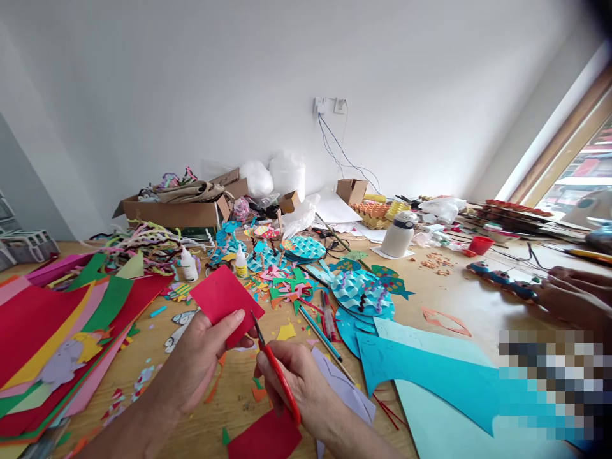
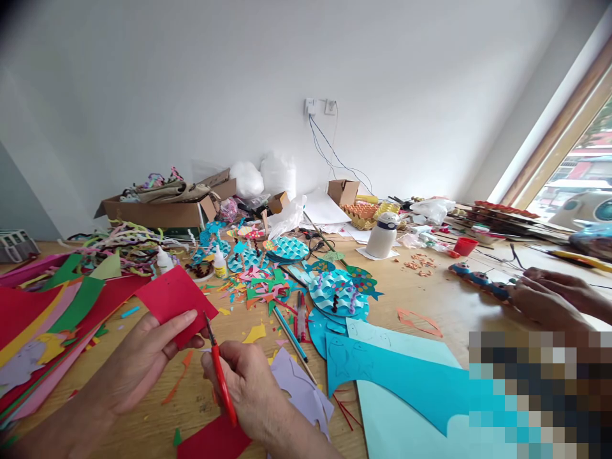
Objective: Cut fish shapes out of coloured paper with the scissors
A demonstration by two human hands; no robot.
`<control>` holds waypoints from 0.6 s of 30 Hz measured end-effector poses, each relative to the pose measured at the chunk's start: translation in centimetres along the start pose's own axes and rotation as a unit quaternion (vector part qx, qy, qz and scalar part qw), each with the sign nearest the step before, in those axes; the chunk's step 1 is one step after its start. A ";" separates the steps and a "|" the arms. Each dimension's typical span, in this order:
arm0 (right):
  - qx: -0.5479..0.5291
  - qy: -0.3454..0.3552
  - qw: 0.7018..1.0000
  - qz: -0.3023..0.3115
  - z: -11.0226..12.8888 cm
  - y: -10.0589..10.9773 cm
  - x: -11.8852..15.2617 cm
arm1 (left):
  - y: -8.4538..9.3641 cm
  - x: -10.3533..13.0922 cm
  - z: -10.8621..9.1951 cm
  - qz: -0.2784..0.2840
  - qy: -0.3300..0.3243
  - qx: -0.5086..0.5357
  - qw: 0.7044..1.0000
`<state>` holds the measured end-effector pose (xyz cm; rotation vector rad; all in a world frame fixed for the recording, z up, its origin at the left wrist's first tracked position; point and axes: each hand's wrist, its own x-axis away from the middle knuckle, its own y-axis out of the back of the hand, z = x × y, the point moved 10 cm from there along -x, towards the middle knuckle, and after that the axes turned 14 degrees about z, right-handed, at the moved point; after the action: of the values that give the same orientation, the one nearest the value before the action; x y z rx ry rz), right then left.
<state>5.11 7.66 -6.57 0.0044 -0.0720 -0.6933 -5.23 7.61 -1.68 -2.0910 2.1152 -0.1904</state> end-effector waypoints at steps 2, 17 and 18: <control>-0.010 -0.005 1.000 0.009 -0.1 -0.2 0.0 | -0.1 0.0 0.1 0.009 0.002 0.002 1.000; -0.067 0.029 0.996 0.054 -0.2 -1.0 0.1 | -0.1 0.1 0.4 0.004 -0.003 0.030 1.000; -0.068 0.029 0.996 0.055 -0.2 -1.0 0.0 | -0.2 0.1 0.4 0.007 -0.004 0.029 1.000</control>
<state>4.50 6.83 -6.76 -0.1089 0.0299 -0.5862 -4.99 7.50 -2.08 -2.0392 2.0935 -0.2375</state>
